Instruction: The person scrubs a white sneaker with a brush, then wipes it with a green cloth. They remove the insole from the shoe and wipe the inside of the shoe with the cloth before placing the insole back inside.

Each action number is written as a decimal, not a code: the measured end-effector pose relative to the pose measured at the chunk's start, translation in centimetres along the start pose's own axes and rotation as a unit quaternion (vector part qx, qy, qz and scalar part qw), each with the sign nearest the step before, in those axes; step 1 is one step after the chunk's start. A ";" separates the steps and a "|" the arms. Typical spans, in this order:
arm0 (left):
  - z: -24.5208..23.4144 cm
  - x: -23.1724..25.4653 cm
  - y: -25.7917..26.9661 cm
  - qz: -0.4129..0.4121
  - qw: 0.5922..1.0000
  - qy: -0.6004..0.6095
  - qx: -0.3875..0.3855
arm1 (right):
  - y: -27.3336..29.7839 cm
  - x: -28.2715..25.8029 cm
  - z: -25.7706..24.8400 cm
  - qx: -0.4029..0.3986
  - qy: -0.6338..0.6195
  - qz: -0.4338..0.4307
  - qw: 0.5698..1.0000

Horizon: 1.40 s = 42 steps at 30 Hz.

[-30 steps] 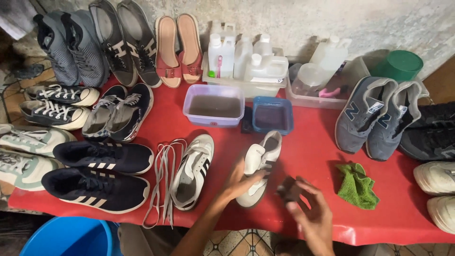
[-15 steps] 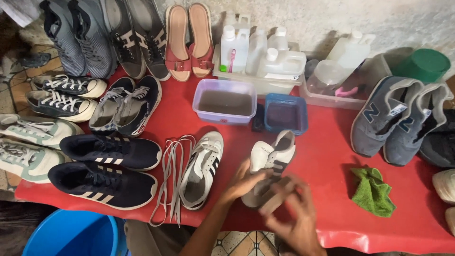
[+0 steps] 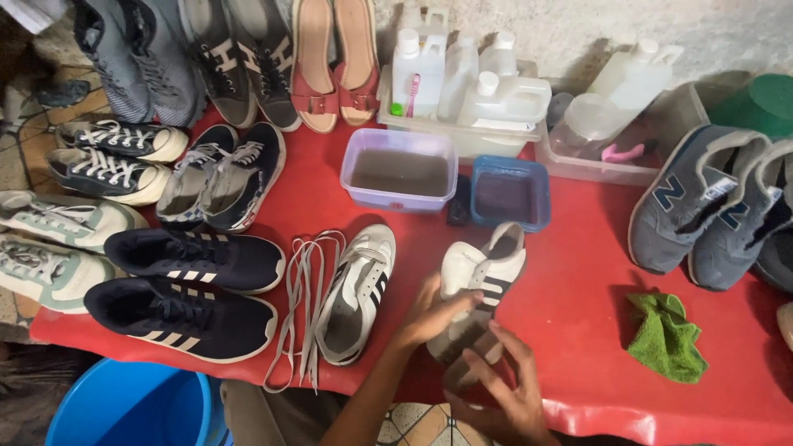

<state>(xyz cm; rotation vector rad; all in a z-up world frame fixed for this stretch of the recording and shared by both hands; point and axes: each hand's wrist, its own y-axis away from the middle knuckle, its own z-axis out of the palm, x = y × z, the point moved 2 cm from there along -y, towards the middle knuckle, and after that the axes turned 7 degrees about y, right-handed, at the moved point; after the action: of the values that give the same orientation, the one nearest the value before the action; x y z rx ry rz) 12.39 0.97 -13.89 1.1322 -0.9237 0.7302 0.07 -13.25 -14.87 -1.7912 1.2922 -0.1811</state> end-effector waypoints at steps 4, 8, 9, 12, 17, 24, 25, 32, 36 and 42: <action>0.1 -2.0 -1.3 0.075 0.994 0.079 -0.019 | -2.1 1.2 -0.3 0.040 -0.012 0.091 0.995; 0.0 -0.5 -0.5 -0.004 0.999 -0.037 0.038 | -1.0 0.6 0.6 -0.043 -0.105 -0.062 0.992; 0.1 -0.1 0.0 -0.049 0.996 -0.061 0.043 | -0.3 1.2 0.7 -0.031 -0.077 -0.071 0.994; 0.2 -0.4 -0.1 -0.055 0.996 -0.065 0.041 | -0.7 1.5 0.4 0.000 -0.044 -0.006 0.999; 0.1 -0.2 0.5 -0.122 0.987 -0.097 0.025 | 0.8 0.9 0.1 -0.081 -0.025 -0.122 0.989; -0.1 0.0 -0.2 -0.065 0.996 -0.029 0.050 | -0.2 0.8 0.1 -0.019 -0.022 -0.087 0.996; -0.1 0.2 0.3 -0.108 0.992 -0.047 0.049 | 0.6 0.2 0.0 -0.069 -0.009 -0.159 0.985; -0.1 -1.0 -1.1 0.048 0.997 0.054 0.010 | -1.3 0.7 1.0 -0.058 -0.463 0.306 0.830; 0.2 -0.6 -0.5 -0.010 0.999 -0.033 0.021 | -0.3 2.0 0.5 -0.034 -0.004 -0.022 0.999; 0.3 0.3 -0.2 -0.022 0.999 0.021 0.031 | -2.3 0.4 0.6 -0.103 -0.426 0.245 0.865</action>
<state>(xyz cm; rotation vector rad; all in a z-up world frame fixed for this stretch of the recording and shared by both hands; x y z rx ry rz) 12.59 0.64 -13.69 1.1844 -0.8431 0.7480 2.20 -13.14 -13.71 -1.3594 1.0545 0.9653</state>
